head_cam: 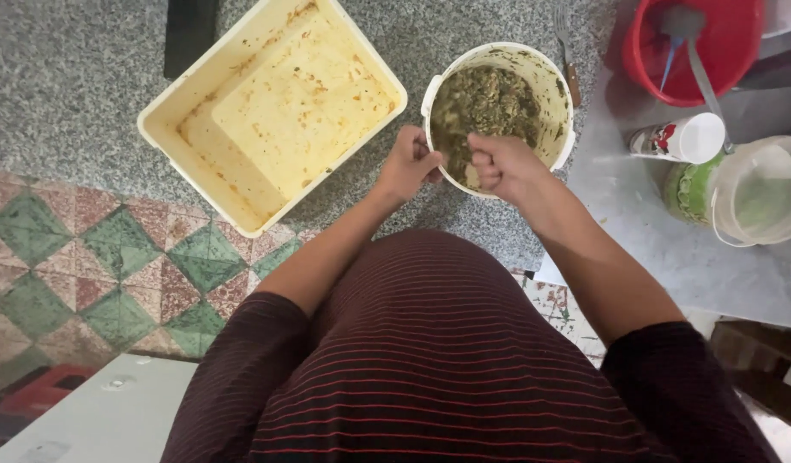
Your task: Transferring a food mixture from a large tray into a bowl and mixing it thoroughly with a spoon.
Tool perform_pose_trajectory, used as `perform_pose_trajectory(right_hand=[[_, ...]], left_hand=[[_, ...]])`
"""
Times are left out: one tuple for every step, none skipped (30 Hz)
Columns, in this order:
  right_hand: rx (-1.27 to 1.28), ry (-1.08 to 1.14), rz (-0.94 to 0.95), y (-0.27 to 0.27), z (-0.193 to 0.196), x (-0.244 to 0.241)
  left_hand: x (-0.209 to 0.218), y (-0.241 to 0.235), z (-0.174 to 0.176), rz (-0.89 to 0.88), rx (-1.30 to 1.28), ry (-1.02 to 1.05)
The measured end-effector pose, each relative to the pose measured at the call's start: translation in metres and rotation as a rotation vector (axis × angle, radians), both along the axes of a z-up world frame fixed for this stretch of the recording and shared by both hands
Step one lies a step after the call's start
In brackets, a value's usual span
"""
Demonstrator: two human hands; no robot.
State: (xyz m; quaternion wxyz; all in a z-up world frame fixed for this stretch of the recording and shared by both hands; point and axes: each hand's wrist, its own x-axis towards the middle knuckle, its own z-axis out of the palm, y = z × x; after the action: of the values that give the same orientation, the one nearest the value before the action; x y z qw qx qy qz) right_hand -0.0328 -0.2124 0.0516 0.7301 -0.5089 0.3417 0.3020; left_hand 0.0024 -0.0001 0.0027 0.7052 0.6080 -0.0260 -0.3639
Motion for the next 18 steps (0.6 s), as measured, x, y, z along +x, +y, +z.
perform_pose_trajectory(right_hand=[[0.0, 0.001, -0.005, -0.003, 0.002, 0.001], [0.006, 0.043, -0.071, -0.004, 0.003, 0.004], [0.013, 0.085, -0.138, -0.005, 0.005, 0.007], [0.014, 0.083, -0.138, -0.011, -0.001, 0.006], [-0.004, 0.088, -0.171, -0.016, -0.007, 0.004], [-0.023, 0.093, -0.202, -0.022, -0.013, 0.003], [-0.022, 0.091, -0.202, -0.024, -0.012, 0.001], [-0.17, 0.021, -0.105, -0.028, -0.011, -0.003], [-0.318, -0.048, -0.008, -0.031, -0.009, -0.007], [-0.319, -0.048, -0.008, -0.04, -0.019, -0.004], [-0.732, -0.113, 0.326, -0.048, -0.028, -0.001], [-1.138, -0.179, 0.668, -0.057, -0.038, 0.001], [-1.139, -0.177, 0.666, -0.053, -0.019, 0.004], [-1.234, -0.237, 0.699, -0.049, -0.001, 0.008], [-1.329, -0.298, 0.732, -0.045, 0.018, 0.012], [-1.329, -0.297, 0.732, -0.05, 0.007, 0.011], [-1.392, -0.271, 0.821, -0.054, -0.004, 0.011], [-1.457, -0.246, 0.91, -0.059, -0.014, 0.011]], left_hand=[[0.0, -0.002, -0.002, -0.005, 0.0, 0.001], [0.001, -0.002, -0.004, -0.007, 0.002, -0.001], [0.001, -0.002, -0.006, -0.01, 0.005, -0.003], [0.001, -0.003, -0.007, -0.01, 0.006, -0.006], [0.001, -0.003, -0.008, 0.011, 0.001, 0.008], [0.0, -0.004, -0.009, 0.033, -0.005, 0.021], [0.001, -0.003, -0.01, 0.033, -0.004, 0.019], [0.0, -0.003, -0.011, 0.023, -0.009, 0.005], [0.0, -0.003, -0.013, 0.012, -0.014, -0.009], [0.0, -0.003, -0.015, 0.012, -0.015, -0.009], [0.0, -0.003, -0.016, 0.007, -0.02, -0.025], [0.0, -0.003, -0.018, 0.0, -0.024, -0.041], [0.0, -0.003, -0.018, -0.001, -0.026, -0.041], [0.0, -0.003, -0.018, -0.002, -0.029, -0.043], [-0.001, -0.002, -0.018, -0.003, -0.032, -0.046], [-0.001, -0.002, -0.017, -0.003, -0.032, -0.045], [-0.001, -0.002, -0.017, -0.001, -0.032, -0.045], [-0.001, -0.002, -0.016, 0.003, -0.032, -0.048]])
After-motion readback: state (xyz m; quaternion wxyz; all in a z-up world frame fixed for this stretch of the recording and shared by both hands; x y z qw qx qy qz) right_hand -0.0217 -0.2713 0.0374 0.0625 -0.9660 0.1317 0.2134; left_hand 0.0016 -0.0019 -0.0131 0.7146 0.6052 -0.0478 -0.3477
